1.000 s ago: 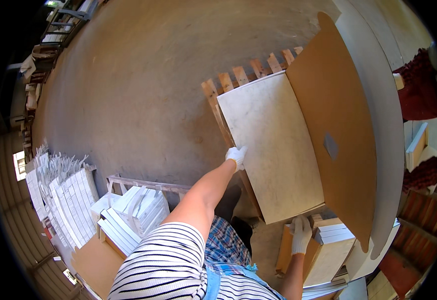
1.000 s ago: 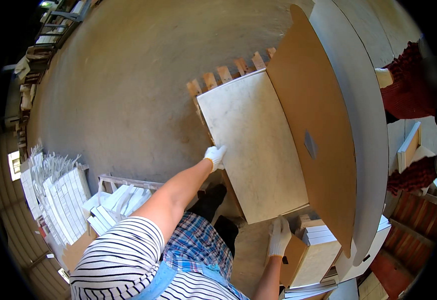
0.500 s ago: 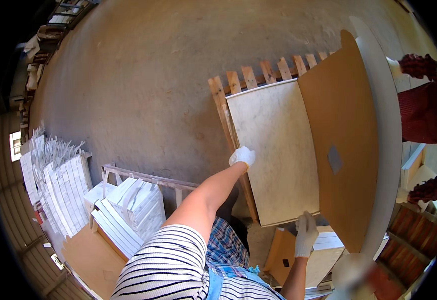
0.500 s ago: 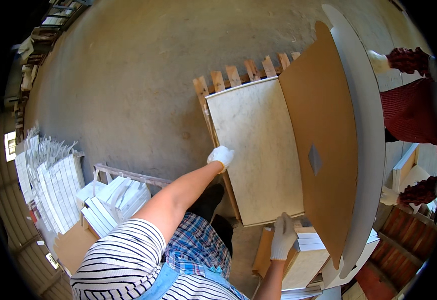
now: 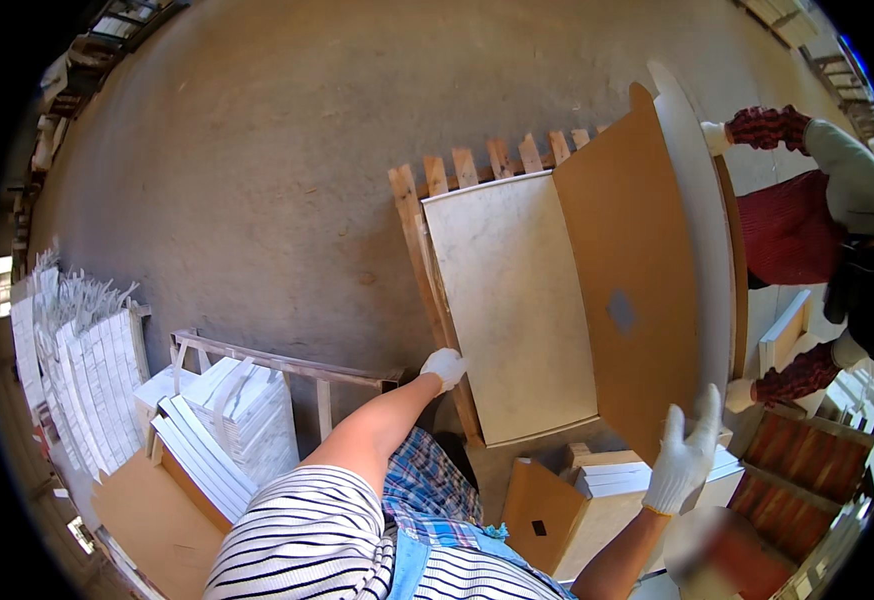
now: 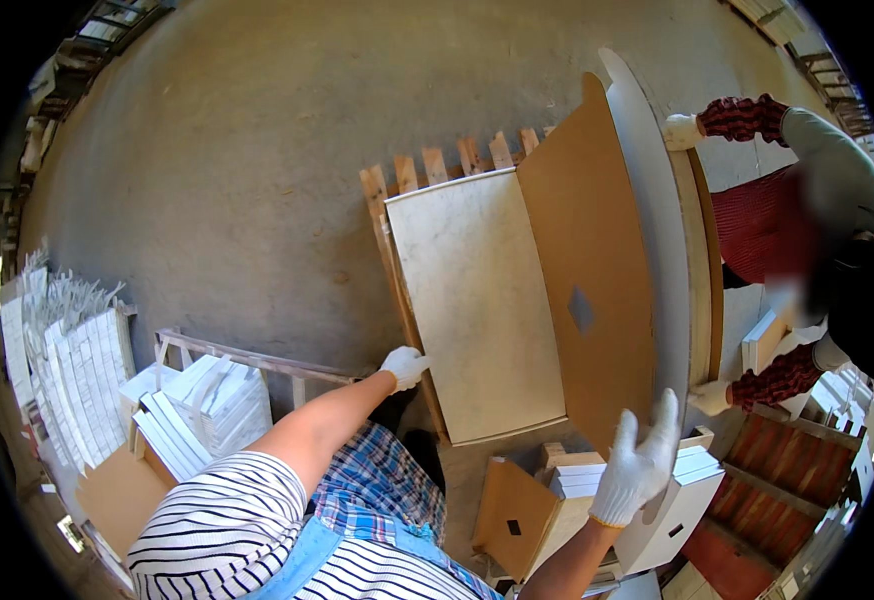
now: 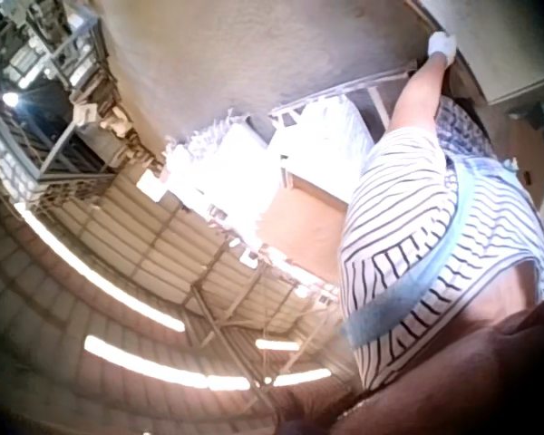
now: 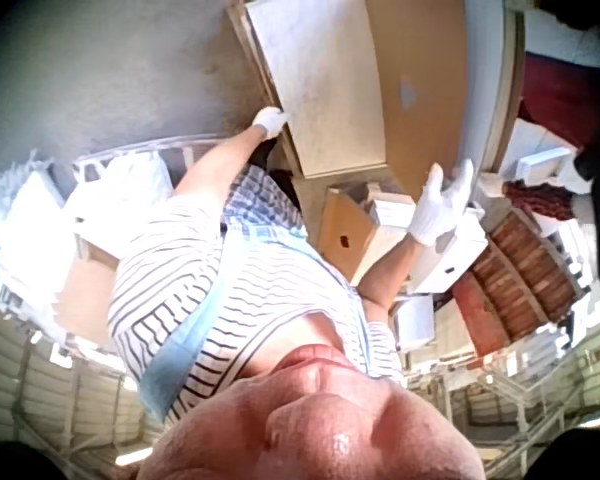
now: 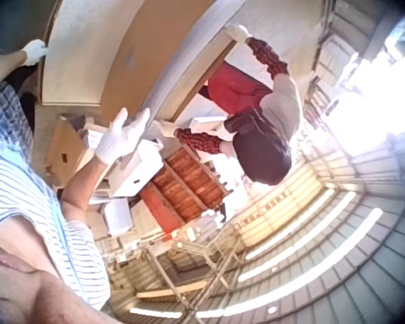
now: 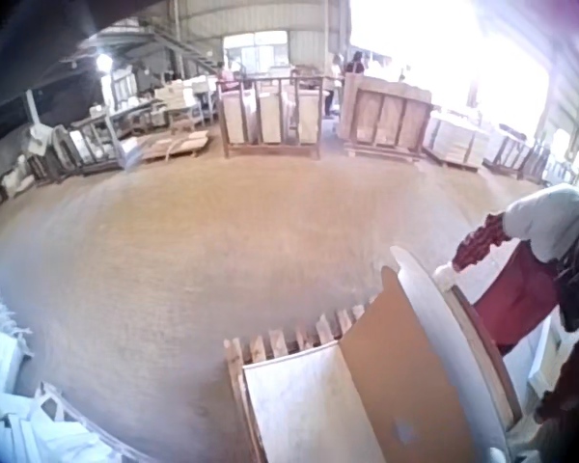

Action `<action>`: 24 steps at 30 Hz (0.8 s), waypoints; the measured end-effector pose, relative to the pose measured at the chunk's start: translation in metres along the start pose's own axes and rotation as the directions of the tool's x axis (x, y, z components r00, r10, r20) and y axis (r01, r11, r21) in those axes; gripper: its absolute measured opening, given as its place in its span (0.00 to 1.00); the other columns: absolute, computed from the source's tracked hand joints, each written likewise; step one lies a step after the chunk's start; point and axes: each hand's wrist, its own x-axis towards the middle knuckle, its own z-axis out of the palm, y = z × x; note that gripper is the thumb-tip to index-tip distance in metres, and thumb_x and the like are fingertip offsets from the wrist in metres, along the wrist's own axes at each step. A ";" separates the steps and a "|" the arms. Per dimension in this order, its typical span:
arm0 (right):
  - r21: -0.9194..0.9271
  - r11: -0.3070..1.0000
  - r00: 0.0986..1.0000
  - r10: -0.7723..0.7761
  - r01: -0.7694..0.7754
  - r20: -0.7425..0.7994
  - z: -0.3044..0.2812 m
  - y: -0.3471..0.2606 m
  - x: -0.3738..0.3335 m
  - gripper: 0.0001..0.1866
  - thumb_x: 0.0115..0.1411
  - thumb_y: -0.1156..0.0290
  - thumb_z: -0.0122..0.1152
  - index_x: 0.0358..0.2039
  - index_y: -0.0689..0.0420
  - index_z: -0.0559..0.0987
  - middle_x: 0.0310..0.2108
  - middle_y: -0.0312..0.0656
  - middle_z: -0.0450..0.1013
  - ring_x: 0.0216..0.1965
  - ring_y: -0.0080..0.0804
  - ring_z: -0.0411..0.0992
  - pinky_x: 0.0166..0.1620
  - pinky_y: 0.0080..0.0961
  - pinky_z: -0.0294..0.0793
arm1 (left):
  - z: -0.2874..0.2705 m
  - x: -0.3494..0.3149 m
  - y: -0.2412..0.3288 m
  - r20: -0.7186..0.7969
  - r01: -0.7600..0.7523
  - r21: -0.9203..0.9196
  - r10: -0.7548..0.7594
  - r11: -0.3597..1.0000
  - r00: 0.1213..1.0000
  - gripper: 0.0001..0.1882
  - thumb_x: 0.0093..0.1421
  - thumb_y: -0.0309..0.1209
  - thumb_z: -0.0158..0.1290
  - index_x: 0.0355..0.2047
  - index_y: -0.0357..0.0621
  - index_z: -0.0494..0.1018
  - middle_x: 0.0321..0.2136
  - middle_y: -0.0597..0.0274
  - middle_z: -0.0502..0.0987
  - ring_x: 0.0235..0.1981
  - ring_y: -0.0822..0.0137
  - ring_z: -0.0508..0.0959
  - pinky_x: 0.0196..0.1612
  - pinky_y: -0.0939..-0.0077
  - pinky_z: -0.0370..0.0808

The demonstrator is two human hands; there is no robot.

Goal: The person repeatedly picks up white flat-pack furniture panels, wraps each in a clear plastic sheet, and places them into cardboard boxes on a wooden pallet. The person also handles cardboard box flaps and inserts panels into boxes one at a time.

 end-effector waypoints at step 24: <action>-0.067 0.831 0.781 -0.487 0.552 0.391 0.028 0.106 -0.083 0.15 0.55 0.57 0.61 0.27 0.58 0.80 0.26 0.54 0.76 0.34 0.55 0.76 0.39 0.47 0.74 | 0.102 -0.155 -0.089 -0.169 -0.379 -0.421 0.340 0.824 0.925 0.24 0.63 0.47 0.51 0.43 0.35 0.75 0.28 0.56 0.79 0.27 0.65 0.78 0.29 0.72 0.76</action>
